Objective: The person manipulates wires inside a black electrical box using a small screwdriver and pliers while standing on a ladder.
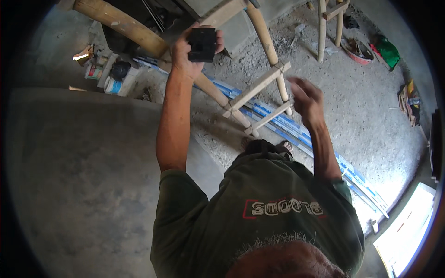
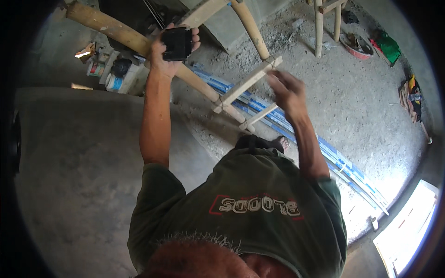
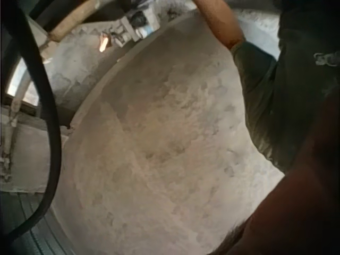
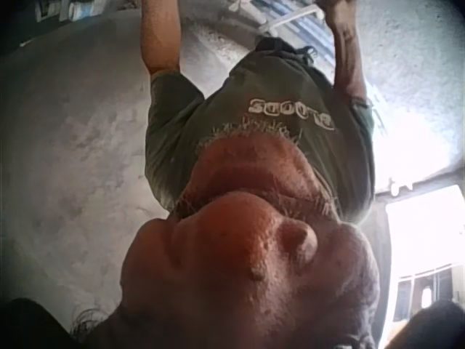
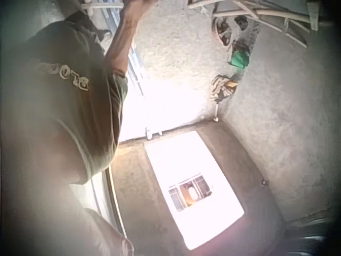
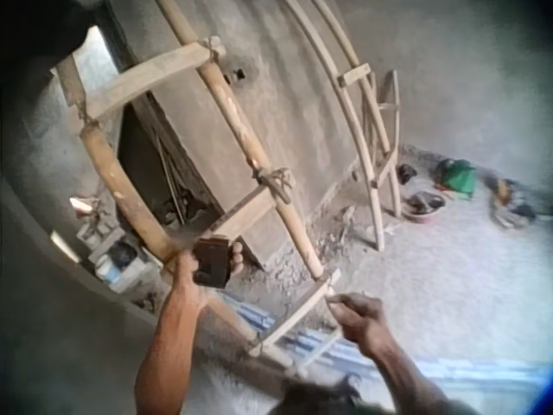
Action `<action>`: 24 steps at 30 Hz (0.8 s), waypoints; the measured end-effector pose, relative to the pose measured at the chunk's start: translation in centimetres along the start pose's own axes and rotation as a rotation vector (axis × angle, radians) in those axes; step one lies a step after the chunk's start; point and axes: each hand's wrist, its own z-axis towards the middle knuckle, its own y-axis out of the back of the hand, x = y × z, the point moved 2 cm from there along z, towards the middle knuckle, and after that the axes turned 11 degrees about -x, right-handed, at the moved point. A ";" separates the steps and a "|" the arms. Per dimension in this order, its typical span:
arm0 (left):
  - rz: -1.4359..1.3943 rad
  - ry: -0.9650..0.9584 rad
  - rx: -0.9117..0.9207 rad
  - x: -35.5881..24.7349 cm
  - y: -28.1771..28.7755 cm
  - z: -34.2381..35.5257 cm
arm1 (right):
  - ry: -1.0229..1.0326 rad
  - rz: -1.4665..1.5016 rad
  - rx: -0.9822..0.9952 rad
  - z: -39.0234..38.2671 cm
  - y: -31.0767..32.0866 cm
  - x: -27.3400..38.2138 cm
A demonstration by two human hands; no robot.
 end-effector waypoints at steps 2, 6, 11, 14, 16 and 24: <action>-0.123 0.052 0.069 2.2 -0.4 -1.8 | 0.090 0.044 0.257 0.0 -5.8 4.1; -0.039 -0.006 -0.246 6.3 -0.3 -5.5 | -0.039 0.177 0.537 0.2 -13.5 1.6; 0.109 -0.182 -0.611 8.7 6.4 -13.9 | -0.250 0.054 0.697 -4.8 -17.0 -3.4; 0.004 -0.130 -0.710 12.3 13.3 -18.0 | -0.130 -0.216 0.735 -6.6 -20.0 -7.9; -0.206 -0.009 -0.874 13.0 15.4 -20.2 | -0.227 -0.252 0.775 -7.8 -22.4 -8.8; -0.055 -0.222 -0.921 11.4 28.5 -28.6 | -0.337 -0.466 1.057 -12.1 -34.8 -13.5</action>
